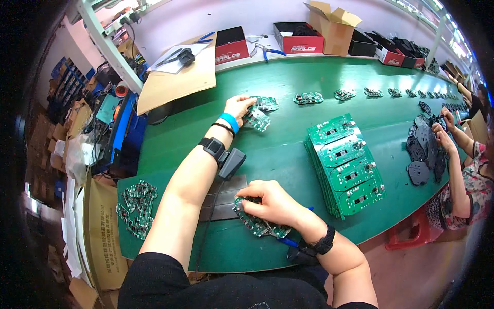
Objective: The person uses pliers to separate individual green circuit boards from larger panels. They hold the panel with one hand and use the pliers to snap the connecting tabs, then place the separated boards onto a pile on the table. The process is repeated for multiple panels throughout the clip.
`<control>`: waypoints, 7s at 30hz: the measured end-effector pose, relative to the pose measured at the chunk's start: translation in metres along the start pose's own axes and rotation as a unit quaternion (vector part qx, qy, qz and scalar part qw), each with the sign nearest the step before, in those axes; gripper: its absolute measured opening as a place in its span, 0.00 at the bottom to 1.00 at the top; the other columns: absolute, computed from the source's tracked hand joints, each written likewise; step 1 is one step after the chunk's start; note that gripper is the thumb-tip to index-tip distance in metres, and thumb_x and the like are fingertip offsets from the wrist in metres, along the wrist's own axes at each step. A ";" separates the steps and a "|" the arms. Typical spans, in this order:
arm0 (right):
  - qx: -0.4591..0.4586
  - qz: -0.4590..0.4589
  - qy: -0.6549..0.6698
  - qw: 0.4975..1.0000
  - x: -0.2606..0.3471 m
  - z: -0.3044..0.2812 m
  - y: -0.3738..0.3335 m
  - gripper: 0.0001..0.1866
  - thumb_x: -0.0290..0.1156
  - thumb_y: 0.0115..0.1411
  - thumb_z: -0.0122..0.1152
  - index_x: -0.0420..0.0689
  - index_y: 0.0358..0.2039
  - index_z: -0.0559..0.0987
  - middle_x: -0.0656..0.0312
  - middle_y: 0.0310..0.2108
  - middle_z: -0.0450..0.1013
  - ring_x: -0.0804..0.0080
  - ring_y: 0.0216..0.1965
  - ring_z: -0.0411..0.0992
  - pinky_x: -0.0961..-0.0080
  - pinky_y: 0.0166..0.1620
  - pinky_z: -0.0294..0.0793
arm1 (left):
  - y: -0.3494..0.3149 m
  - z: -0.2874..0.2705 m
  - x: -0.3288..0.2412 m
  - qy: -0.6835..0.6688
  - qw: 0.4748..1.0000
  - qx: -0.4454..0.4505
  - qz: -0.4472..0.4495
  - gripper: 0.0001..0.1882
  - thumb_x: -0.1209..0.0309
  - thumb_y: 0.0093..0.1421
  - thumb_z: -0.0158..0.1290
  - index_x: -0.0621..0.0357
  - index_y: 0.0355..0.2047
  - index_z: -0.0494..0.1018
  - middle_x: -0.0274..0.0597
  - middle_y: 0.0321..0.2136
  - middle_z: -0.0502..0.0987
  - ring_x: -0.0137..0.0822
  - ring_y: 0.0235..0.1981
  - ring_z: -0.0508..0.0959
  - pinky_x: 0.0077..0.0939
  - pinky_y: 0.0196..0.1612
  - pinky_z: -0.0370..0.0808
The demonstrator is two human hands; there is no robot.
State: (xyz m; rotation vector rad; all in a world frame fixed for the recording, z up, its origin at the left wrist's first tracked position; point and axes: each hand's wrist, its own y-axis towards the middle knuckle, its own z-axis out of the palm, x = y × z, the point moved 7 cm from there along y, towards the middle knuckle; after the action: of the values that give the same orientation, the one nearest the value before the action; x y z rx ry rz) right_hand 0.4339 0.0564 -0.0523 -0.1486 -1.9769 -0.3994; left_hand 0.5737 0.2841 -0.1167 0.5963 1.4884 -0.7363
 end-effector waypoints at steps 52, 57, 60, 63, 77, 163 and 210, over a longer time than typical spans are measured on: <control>-0.126 0.071 0.007 0.989 -0.017 -0.020 -0.003 0.10 0.25 0.49 0.58 0.37 0.33 0.79 0.56 0.21 0.70 0.69 0.24 0.69 0.76 0.29 0.68 | -0.068 -0.038 -0.065 0.464 0.852 0.208 0.127 0.25 0.51 0.51 0.58 0.63 0.35 0.77 0.48 0.35 0.77 0.34 0.32 0.77 0.30 0.37 0.74; -0.226 0.023 0.038 0.973 -0.024 -0.024 -0.006 0.12 0.23 0.50 0.60 0.38 0.37 0.78 0.59 0.25 0.71 0.74 0.24 0.68 0.78 0.30 0.68 | -0.200 0.004 -0.053 0.264 0.822 0.503 0.044 0.39 0.63 0.48 0.63 0.70 0.55 0.59 0.42 0.37 0.74 0.25 0.29 0.73 0.19 0.31 0.72; -0.283 0.043 0.102 0.953 -0.034 -0.020 -0.010 0.17 0.22 0.51 0.60 0.36 0.44 0.75 0.62 0.30 0.71 0.80 0.25 0.66 0.83 0.30 0.67 | -0.195 0.003 -0.053 0.208 0.841 0.484 0.123 0.35 0.69 0.46 0.64 0.67 0.53 0.62 0.40 0.33 0.73 0.22 0.30 0.70 0.19 0.31 0.72; -0.259 0.092 0.160 0.948 -0.030 -0.026 -0.010 0.18 0.22 0.56 0.56 0.37 0.48 0.71 0.67 0.28 0.66 0.89 0.22 0.60 0.90 0.26 0.60 | -0.148 -0.050 -0.061 0.130 0.936 0.326 -0.032 0.24 0.75 0.50 0.60 0.61 0.48 0.68 0.38 0.31 0.75 0.29 0.31 0.77 0.24 0.32 0.78; -0.214 0.112 0.047 0.969 -0.031 -0.025 -0.008 0.12 0.25 0.60 0.48 0.39 0.43 0.74 0.64 0.32 0.67 0.79 0.31 0.63 0.82 0.36 0.64 | -0.074 -0.166 -0.058 0.610 0.661 -0.295 0.323 0.24 0.61 0.51 0.59 0.64 0.44 0.71 0.56 0.37 0.72 0.39 0.32 0.76 0.29 0.28 0.75; -0.088 0.041 -0.367 0.925 0.044 0.013 -0.078 0.54 0.36 0.34 0.74 0.41 0.61 0.54 0.47 0.60 0.52 0.46 0.61 0.50 0.58 0.60 0.51 | -0.320 -0.110 -0.009 -0.503 0.854 0.111 -0.067 0.30 0.49 0.65 0.31 0.57 0.59 0.55 0.50 0.56 0.62 0.52 0.53 0.67 0.54 0.55 0.64; -0.164 -0.077 -0.301 0.936 0.057 0.022 -0.046 0.26 0.30 0.41 0.60 0.43 0.45 0.74 0.53 0.38 0.69 0.56 0.41 0.66 0.65 0.47 0.63 | -0.362 -0.116 0.013 -0.557 0.794 0.206 -0.129 0.33 0.47 0.64 0.31 0.60 0.59 0.54 0.54 0.55 0.63 0.52 0.53 0.68 0.52 0.52 0.67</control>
State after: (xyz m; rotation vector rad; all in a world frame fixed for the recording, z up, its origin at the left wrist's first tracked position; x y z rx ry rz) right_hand 0.3775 0.0171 -0.0186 -0.3650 -2.5189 -0.8672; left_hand 0.2248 0.1328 -0.0999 0.1611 0.2837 -1.3385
